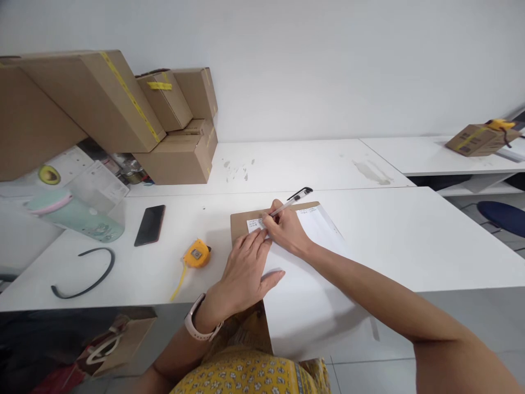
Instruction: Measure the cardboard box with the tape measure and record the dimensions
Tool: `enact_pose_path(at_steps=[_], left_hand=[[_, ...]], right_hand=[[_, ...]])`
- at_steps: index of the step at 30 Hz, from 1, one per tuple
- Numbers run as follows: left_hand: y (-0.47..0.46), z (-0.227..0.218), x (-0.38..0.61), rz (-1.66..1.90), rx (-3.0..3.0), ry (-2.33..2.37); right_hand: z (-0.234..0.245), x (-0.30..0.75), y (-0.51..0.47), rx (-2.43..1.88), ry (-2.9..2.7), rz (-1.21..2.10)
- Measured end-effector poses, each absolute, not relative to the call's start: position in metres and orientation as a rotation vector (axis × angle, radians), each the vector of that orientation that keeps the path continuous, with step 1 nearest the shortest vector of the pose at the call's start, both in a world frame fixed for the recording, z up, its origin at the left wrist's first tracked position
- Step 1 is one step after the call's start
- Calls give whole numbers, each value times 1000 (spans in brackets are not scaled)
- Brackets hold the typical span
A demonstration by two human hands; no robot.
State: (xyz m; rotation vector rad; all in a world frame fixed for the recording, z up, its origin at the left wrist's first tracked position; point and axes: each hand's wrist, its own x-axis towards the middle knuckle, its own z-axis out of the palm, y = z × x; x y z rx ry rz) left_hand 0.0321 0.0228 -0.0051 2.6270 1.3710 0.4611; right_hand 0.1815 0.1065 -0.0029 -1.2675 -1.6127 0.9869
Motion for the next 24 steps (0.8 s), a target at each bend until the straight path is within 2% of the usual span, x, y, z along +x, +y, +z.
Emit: enact_pose_path(at_steps=[24], left_hand=[[23, -5, 32, 478, 2634, 1386]], right_hand=[[0, 182, 106, -1296, -1633, 905]])
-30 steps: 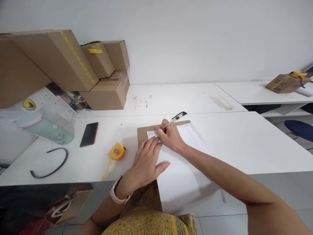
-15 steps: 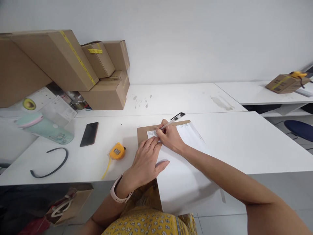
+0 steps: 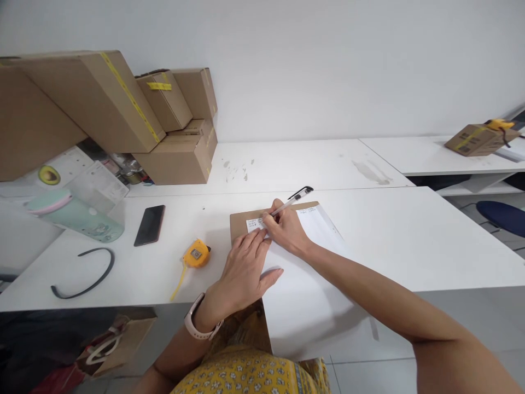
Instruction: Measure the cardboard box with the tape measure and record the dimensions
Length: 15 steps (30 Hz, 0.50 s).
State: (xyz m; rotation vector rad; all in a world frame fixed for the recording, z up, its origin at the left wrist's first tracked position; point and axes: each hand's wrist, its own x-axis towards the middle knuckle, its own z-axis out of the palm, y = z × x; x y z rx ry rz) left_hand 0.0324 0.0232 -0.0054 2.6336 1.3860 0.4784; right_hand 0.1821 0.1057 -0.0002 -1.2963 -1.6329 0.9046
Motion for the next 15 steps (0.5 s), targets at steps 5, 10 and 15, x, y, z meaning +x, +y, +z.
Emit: enact_pose_path(at_steps=[5, 10, 15], left_hand=[[23, -5, 33, 480, 2631, 1388], [23, -7, 32, 491, 2640, 1382], [23, -7, 32, 492, 2643, 1389]], right_hand=[[0, 181, 106, -1295, -1642, 911], [1, 181, 105, -1299, -1653, 927], [1, 181, 105, -1311, -1657, 900]])
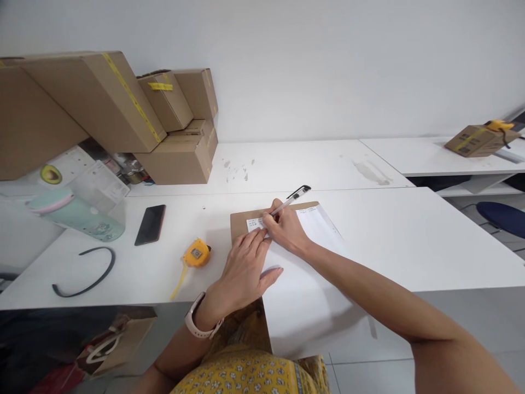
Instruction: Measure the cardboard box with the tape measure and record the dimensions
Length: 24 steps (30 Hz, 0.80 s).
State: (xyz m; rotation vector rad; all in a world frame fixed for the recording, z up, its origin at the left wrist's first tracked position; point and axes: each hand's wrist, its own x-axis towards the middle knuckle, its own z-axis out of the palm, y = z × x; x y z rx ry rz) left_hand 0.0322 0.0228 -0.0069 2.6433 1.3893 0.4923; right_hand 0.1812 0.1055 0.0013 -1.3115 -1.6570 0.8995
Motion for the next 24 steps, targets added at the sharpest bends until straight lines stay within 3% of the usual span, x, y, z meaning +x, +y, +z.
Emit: enact_pose_path(at_steps=[24], left_hand=[[22, -3, 33, 479, 2639, 1387]], right_hand=[[-3, 190, 112, -1256, -1615, 1015]])
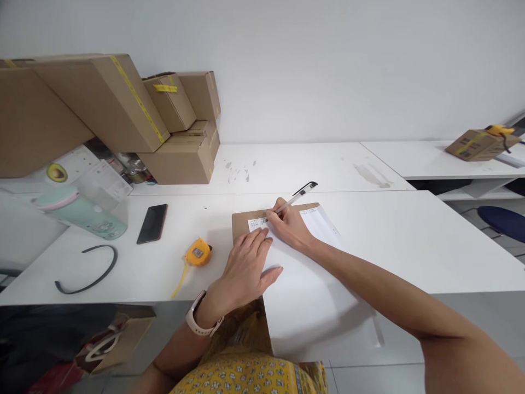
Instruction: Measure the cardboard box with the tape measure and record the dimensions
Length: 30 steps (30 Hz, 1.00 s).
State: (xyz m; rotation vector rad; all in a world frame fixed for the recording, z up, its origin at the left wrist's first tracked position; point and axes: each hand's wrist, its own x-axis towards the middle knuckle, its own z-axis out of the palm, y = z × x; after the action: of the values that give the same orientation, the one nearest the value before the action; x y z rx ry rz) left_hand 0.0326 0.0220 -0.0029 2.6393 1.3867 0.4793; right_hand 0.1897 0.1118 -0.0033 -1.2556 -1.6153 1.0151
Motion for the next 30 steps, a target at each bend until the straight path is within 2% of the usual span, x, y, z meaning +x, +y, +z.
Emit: enact_pose_path(at_steps=[30], left_hand=[[21, -5, 33, 501, 2654, 1391]], right_hand=[[-3, 190, 112, -1300, -1699, 870]])
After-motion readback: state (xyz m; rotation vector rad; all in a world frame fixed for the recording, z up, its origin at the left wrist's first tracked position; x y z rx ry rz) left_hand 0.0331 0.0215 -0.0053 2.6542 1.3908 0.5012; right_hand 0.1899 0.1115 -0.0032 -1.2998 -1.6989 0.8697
